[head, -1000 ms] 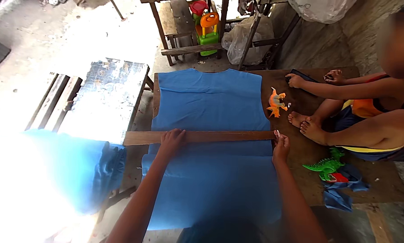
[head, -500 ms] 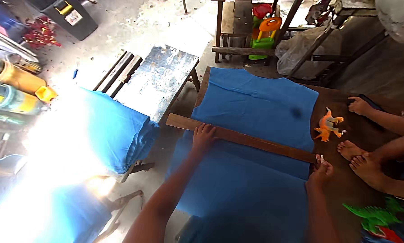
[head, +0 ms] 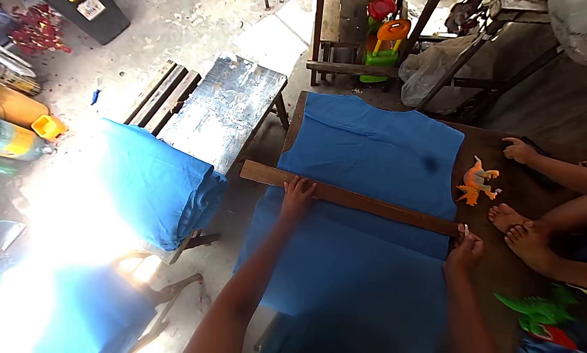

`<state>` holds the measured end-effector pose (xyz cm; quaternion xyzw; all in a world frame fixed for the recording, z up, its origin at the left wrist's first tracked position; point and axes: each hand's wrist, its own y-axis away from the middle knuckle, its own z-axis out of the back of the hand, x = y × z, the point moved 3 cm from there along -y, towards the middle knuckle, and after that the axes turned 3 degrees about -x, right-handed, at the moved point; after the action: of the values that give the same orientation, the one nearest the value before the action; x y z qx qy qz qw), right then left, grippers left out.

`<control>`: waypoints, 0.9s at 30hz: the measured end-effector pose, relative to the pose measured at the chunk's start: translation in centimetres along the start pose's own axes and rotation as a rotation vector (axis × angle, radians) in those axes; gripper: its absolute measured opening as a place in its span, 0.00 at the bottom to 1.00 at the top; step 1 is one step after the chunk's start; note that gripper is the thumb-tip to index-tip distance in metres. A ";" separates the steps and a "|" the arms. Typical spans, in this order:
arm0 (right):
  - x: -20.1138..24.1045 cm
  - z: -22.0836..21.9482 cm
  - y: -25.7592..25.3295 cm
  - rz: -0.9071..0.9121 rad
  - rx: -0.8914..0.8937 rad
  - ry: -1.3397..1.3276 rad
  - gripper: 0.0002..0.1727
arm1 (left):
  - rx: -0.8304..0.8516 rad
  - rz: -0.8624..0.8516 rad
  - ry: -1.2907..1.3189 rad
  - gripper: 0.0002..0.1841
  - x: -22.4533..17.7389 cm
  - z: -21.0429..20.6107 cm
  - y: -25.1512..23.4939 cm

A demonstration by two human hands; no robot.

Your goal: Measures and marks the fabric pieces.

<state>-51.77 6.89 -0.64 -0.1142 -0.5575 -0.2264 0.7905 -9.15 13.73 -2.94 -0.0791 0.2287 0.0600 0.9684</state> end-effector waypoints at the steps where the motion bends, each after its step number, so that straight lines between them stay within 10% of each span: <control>1: 0.0 0.0 0.0 0.005 0.005 0.009 0.24 | 0.008 0.001 -0.007 0.19 0.1 -0.1 -0.1; 11: 5.8 -2.3 0.3 0.401 -0.047 0.380 0.24 | 0.139 0.063 -0.026 0.25 -0.1 0.0 0.0; 21: 10.2 -31.5 11.0 0.895 0.977 0.148 0.12 | 0.002 0.051 -0.011 0.21 0.4 -0.8 0.4; 27: 11.7 -37.2 13.9 0.886 1.206 0.165 0.11 | -0.031 0.047 -0.011 0.18 0.6 -1.2 0.4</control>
<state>-10.89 0.20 -1.83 0.1423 -0.4256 0.4496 0.7723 -9.17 13.97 -4.31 -0.0885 0.2243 0.0867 0.9666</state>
